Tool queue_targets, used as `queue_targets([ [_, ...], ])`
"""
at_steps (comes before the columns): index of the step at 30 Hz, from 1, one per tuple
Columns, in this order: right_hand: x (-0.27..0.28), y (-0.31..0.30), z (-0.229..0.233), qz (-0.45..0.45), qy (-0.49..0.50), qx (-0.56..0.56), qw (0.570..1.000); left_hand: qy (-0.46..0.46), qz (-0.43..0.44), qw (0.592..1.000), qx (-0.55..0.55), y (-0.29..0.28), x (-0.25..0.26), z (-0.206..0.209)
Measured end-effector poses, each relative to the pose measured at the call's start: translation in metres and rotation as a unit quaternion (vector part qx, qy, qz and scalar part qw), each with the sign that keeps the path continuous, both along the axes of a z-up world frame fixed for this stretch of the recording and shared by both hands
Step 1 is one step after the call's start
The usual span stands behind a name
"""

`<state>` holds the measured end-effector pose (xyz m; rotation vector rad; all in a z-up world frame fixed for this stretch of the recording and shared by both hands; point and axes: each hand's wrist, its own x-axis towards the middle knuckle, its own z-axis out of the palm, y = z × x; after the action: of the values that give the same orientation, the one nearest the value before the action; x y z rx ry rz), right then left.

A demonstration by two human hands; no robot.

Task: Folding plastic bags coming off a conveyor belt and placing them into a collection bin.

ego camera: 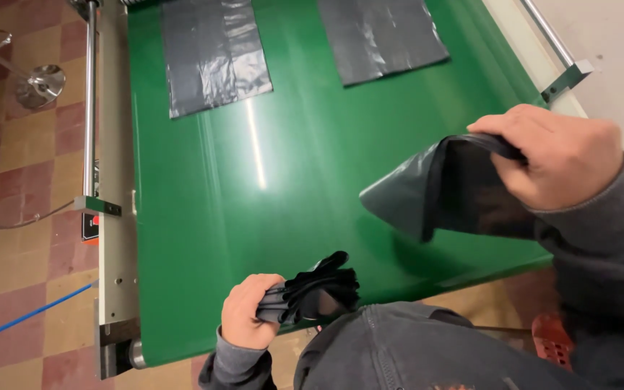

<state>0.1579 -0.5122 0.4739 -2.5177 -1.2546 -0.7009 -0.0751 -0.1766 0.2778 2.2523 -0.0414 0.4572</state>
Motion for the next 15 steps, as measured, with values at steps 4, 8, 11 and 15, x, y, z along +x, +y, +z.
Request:
queue_targets([
  [4, 0.005, 0.007, -0.007, -0.013, 0.049, -0.024, 0.998, -0.002, -0.022, 0.999, -0.029, 0.010, 0.000, 0.005],
  [8, 0.059, -0.011, -0.044, -0.005, 0.114, 0.044, 0.992, 0.013, -0.079, 0.995, -0.064, 0.029, 0.026, 0.003],
  [11, 0.126, -0.028, -0.102, -0.047, 0.208, 0.082, 0.974, 0.071, -0.130, 0.983, -0.108, 0.038, 0.074, -0.005],
  [15, 0.223, -0.055, -0.239, -0.057, 0.194, 0.087, 0.975, 0.208, -0.172, 0.962, -0.050, 0.050, 0.178, -0.060],
])
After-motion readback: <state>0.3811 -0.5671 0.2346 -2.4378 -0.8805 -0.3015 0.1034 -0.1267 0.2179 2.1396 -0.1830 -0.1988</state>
